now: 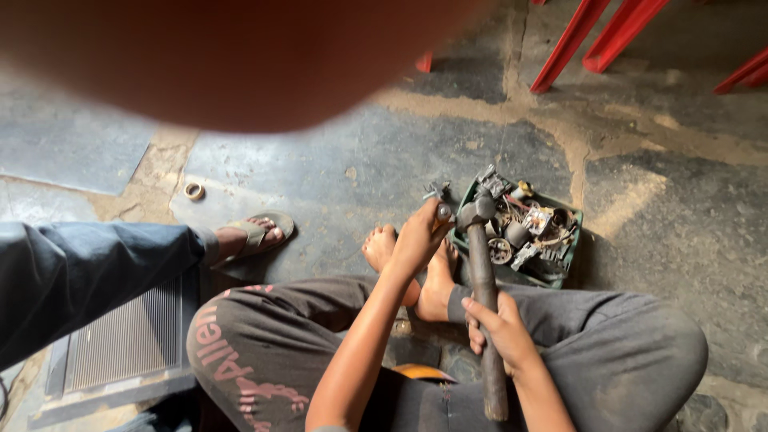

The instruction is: The person sits on the floor and uses a hammer and a screwdriver to break apart small electronic components. They repeatedly strike the components to separate parts and place the pieces into a green plastic bin.

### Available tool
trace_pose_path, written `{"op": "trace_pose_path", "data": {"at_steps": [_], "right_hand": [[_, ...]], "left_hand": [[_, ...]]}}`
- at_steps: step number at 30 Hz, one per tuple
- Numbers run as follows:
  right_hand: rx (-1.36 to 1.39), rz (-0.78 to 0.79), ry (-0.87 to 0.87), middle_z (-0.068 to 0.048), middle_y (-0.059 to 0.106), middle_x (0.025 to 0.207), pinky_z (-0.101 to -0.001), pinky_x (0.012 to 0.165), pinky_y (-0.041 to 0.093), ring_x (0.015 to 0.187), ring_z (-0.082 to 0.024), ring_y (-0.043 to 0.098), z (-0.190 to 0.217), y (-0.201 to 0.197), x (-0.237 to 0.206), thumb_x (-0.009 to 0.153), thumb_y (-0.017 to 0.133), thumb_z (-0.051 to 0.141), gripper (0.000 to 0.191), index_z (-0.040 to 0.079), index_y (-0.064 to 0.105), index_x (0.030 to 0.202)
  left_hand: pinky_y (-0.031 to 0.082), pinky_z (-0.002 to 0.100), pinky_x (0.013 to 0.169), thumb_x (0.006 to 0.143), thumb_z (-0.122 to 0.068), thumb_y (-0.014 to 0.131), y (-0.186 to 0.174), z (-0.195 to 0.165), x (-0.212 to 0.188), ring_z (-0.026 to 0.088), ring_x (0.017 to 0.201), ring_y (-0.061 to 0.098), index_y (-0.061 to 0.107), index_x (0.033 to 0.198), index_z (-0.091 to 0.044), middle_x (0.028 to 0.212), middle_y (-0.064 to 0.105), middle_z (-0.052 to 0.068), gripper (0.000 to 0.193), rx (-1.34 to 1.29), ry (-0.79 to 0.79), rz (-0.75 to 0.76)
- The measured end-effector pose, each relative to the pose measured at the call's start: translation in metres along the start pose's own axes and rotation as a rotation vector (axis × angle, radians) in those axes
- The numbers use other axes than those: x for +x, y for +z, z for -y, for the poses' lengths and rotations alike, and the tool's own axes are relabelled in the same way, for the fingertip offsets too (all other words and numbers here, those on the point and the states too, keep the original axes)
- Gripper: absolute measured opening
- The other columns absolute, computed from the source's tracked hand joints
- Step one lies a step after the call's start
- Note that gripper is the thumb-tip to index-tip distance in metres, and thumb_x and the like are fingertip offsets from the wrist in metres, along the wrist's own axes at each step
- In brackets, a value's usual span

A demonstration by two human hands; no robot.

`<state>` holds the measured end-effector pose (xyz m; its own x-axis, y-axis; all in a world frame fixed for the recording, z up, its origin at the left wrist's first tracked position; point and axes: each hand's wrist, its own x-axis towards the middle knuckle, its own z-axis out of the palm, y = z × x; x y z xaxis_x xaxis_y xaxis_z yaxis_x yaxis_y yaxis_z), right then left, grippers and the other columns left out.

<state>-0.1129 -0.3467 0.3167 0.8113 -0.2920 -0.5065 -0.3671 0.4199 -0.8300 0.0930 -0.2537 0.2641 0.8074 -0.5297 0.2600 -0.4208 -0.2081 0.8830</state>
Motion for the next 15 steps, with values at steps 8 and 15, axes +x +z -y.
{"op": "trace_pose_path", "data": {"at_steps": [8,15], "right_hand": [[-0.131,-0.119,-0.002,-0.008,0.056,0.061,-0.0334,0.035,0.046,0.04,-0.016,0.054,-0.004,-0.003,-0.004,0.086,0.073,0.018,0.028,0.005,0.049,0.095],[-0.082,0.04,-0.088,-0.003,0.055,0.067,-0.0289,0.038,0.045,0.045,-0.013,0.055,0.003,0.005,-0.019,0.081,0.076,0.01,0.028,0.003,0.054,0.096]], "left_hand": [[0.05,0.052,0.076,0.094,-0.02,0.071,0.007,0.016,-0.002,0.049,0.095,0.063,0.054,0.114,-0.007,0.1,0.067,0.023,0.029,0.107,0.067,-0.035],[0.05,0.053,0.073,0.094,-0.018,0.07,0.0,0.002,-0.01,0.047,0.095,0.066,0.05,0.116,-0.008,0.102,0.071,0.02,0.031,0.086,0.003,0.011]]}}
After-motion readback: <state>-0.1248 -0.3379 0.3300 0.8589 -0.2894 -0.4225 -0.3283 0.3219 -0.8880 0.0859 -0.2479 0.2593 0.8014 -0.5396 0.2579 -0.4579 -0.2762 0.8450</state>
